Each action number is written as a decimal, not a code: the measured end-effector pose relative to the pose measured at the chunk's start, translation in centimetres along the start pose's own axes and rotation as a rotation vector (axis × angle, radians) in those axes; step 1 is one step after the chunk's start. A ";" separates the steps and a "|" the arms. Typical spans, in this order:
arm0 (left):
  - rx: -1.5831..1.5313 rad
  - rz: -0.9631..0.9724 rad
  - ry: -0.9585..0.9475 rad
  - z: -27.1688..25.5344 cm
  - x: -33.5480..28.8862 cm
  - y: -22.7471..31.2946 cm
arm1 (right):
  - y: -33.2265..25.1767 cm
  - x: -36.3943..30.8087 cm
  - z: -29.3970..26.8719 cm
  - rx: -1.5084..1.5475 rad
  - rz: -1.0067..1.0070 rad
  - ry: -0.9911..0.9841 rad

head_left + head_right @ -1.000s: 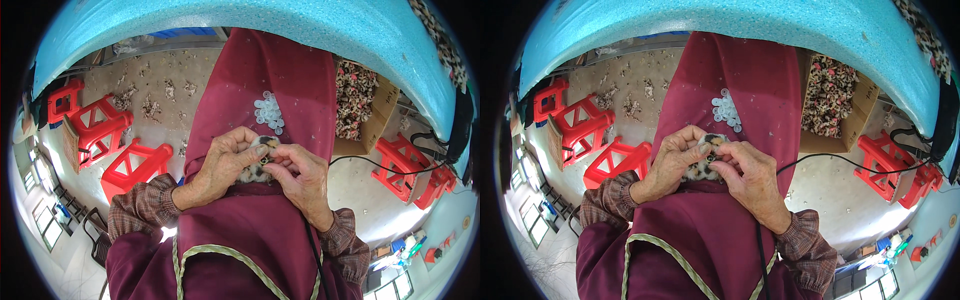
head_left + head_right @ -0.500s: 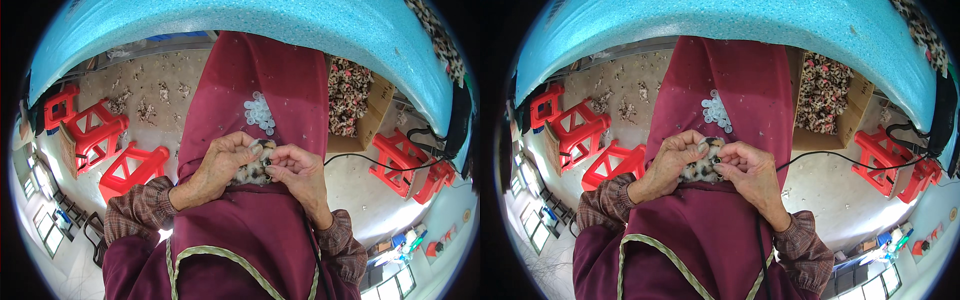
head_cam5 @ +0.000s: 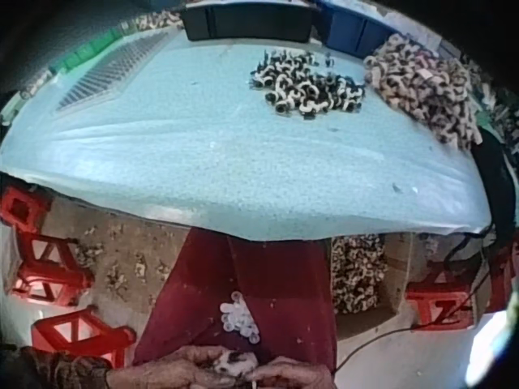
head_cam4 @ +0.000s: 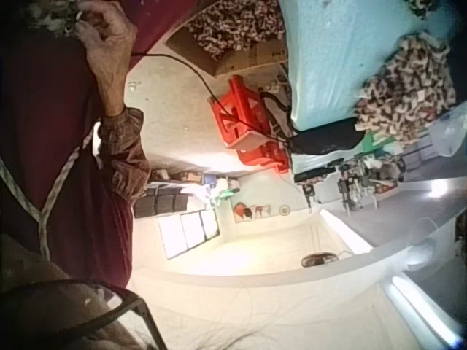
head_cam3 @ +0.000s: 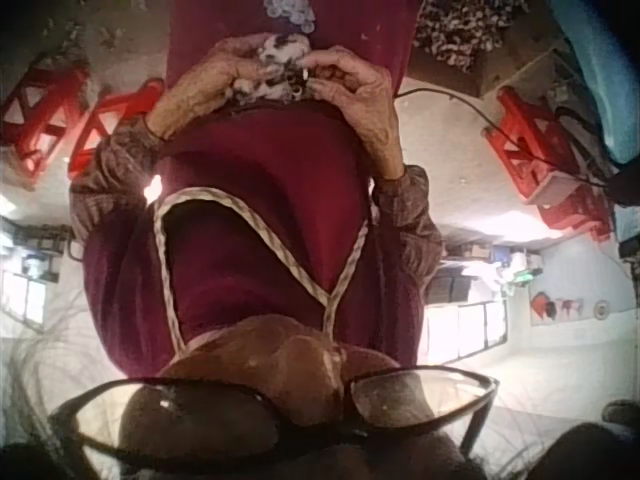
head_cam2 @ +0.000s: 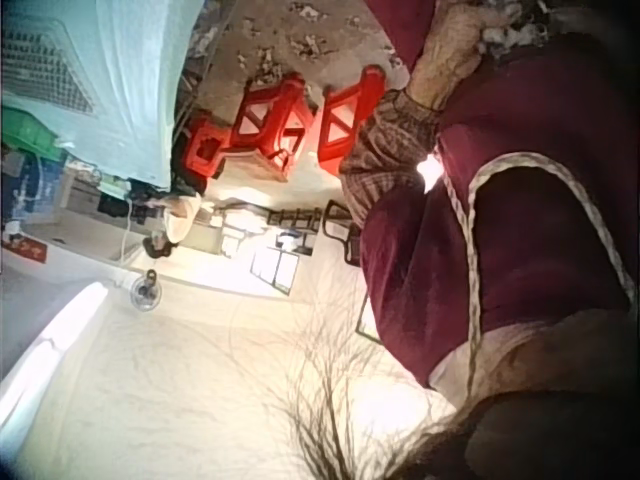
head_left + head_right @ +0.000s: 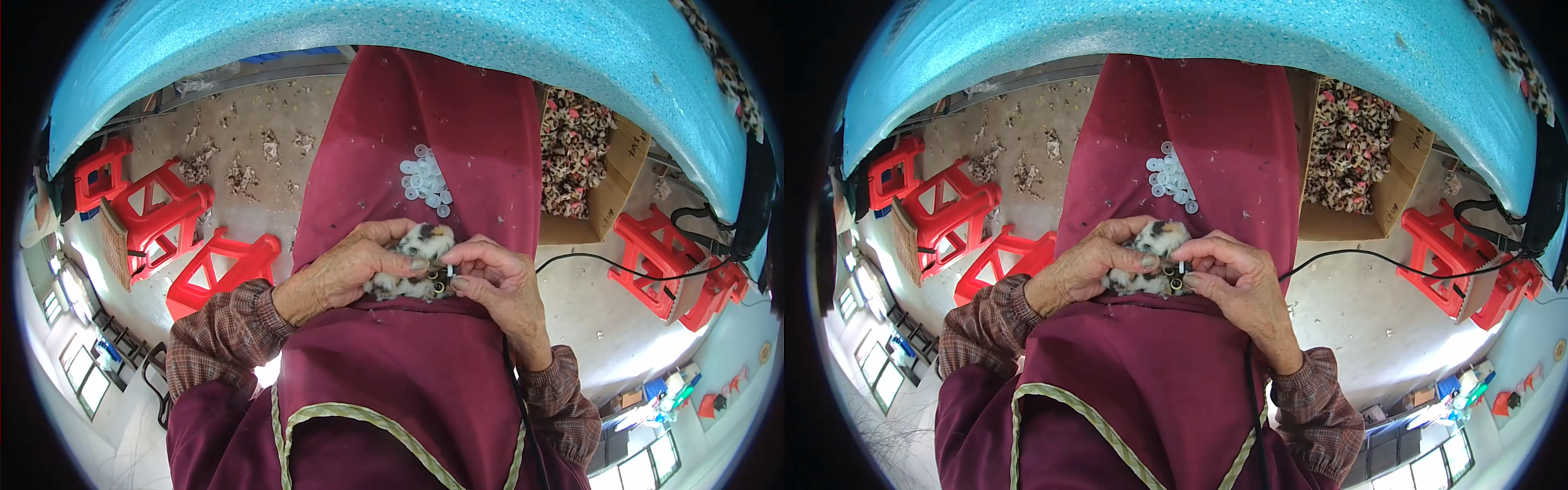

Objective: The recorder is manually assembling small plush toy components by attaching plastic eyes and other fasteners.

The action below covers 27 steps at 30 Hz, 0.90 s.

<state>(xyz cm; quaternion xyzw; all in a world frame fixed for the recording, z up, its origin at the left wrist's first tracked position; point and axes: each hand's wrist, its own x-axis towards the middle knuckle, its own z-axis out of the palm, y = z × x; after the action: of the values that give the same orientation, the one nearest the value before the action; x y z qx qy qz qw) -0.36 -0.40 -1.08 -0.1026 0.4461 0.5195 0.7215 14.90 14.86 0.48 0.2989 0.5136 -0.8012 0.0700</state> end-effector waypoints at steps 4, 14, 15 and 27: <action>-0.186 -0.136 -0.021 -0.6 0.0 0.2 | -0.4 -0.4 -1.4 0.126 0.011 -0.004; -0.286 -0.137 0.073 1.6 0.5 0.9 | -1.5 2.6 -1.8 0.127 -0.170 0.123; -0.280 -0.134 0.071 1.6 0.7 0.8 | -1.5 2.8 -1.5 0.098 -0.114 0.093; -0.456 -0.087 -0.245 1.9 0.2 -0.6 | -0.4 2.3 -0.7 0.238 -0.146 -0.008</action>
<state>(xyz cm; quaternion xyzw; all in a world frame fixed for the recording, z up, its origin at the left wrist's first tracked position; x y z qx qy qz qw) 1.23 0.67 -0.33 -0.2182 0.2221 0.5835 0.7501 13.11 16.13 -0.68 0.2640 0.4349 -0.8606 -0.0224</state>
